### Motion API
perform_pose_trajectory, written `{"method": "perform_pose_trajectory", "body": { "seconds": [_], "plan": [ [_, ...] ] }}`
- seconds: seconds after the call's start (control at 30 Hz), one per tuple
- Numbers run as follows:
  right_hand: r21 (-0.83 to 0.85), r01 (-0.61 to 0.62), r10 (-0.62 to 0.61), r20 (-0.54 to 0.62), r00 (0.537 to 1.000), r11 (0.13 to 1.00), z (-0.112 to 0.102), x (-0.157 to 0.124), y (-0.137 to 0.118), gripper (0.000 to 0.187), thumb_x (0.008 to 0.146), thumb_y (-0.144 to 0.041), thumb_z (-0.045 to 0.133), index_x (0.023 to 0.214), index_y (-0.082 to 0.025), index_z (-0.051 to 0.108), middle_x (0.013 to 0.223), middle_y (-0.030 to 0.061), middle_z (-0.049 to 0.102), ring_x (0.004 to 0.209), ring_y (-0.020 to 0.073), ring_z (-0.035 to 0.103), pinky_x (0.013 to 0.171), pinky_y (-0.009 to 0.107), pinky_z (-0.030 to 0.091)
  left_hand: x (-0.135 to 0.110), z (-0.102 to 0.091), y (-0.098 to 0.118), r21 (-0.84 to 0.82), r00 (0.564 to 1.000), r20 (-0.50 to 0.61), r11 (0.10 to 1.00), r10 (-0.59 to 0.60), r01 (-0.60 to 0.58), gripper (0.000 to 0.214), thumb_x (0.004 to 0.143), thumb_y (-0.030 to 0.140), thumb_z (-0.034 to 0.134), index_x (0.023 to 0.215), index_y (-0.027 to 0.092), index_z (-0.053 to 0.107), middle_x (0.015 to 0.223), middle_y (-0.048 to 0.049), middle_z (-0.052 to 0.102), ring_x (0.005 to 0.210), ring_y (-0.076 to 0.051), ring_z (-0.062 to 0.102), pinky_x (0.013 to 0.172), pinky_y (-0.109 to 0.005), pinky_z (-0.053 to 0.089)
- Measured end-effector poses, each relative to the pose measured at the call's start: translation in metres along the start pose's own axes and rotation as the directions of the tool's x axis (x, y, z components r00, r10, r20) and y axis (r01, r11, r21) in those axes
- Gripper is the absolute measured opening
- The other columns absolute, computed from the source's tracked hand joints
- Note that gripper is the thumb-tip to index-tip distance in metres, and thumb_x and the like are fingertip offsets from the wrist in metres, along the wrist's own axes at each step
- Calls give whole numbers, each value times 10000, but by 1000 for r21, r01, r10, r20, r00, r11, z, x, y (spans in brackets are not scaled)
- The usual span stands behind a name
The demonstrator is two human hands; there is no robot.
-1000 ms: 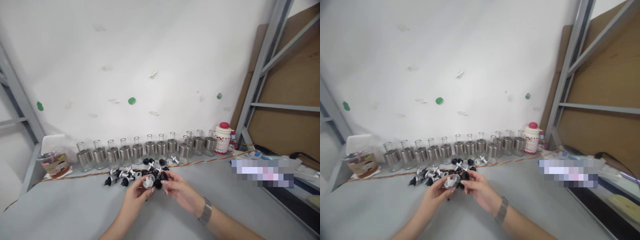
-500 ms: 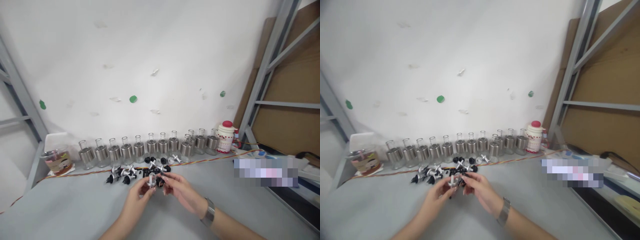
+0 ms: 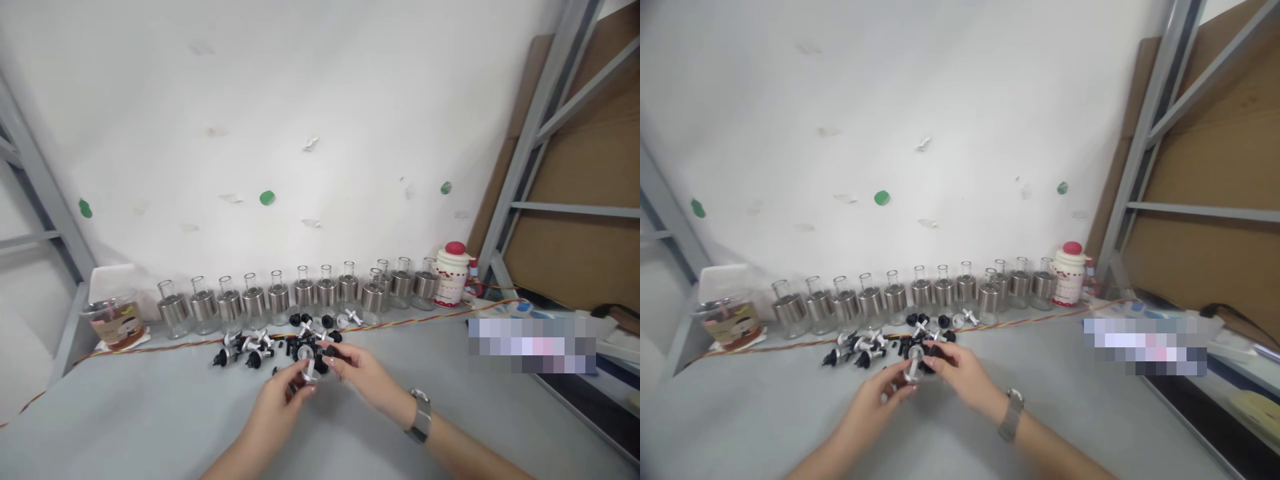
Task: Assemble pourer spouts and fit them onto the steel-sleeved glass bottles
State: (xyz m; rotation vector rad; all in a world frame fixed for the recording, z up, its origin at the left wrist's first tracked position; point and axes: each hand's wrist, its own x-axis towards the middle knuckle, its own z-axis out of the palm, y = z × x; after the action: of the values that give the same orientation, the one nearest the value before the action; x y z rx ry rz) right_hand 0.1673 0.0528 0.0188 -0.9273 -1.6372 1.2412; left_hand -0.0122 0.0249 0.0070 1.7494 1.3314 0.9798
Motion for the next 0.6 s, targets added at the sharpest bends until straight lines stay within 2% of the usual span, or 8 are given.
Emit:
{"method": "perform_pose_trajectory", "body": {
  "seconds": [0.07,0.13,0.27,0.37,0.43,0.53,0.6],
  "plan": [
    [-133,68,-64,41,997,989,0,-4,-5,378,774,-400,513,1097,-208,561,842,24,553,765,150,503,744,299,396,-3,-2,3,110,996,25,990,85,-87,408,746,230,518,1154,224,504,830,-33,616,685,-157,524,644,-275,437],
    [-227,125,-105,96,990,966,0,-8,-10,349,813,-390,455,1110,-231,549,857,25,532,820,158,493,791,308,381,-6,-2,5,184,981,56,964,186,-194,453,775,198,479,1219,269,426,879,-45,601,766,-172,511,701,-296,435],
    [-304,132,-97,128,987,944,3,-11,-14,343,843,-401,381,1047,-218,587,747,11,485,705,142,470,698,289,406,-9,-2,5,338,932,98,869,350,-362,518,805,127,390,1286,295,295,865,-60,556,809,-182,492,751,-333,432],
    [-255,121,-98,100,990,959,4,-10,-13,335,834,-405,396,1014,-209,600,749,13,494,658,130,460,646,269,404,-8,-4,4,387,900,127,815,417,-432,530,814,112,368,1297,306,266,857,-53,545,809,-177,492,749,-326,437],
    [-181,81,-70,64,995,980,5,-9,-11,328,810,-399,449,1044,-207,574,734,7,500,620,119,451,595,251,398,-7,-6,3,374,910,87,833,406,-408,555,800,98,394,1299,300,260,875,-44,560,806,-172,505,752,-325,441],
    [-40,2,0,26,1000,999,7,-9,-6,324,762,-388,532,1007,-178,558,665,-16,488,561,99,431,526,227,374,-5,-11,3,366,926,29,858,376,-360,496,761,72,443,1217,262,395,884,-42,586,800,-177,529,741,-333,452],
    [33,-18,17,22,1000,999,9,-9,-3,302,744,-387,558,946,-163,556,653,-24,487,541,87,425,512,221,364,-4,-12,4,403,919,48,835,390,-376,396,756,79,454,1123,222,492,871,-57,601,794,-192,535,723,-344,454]
  ]
}}
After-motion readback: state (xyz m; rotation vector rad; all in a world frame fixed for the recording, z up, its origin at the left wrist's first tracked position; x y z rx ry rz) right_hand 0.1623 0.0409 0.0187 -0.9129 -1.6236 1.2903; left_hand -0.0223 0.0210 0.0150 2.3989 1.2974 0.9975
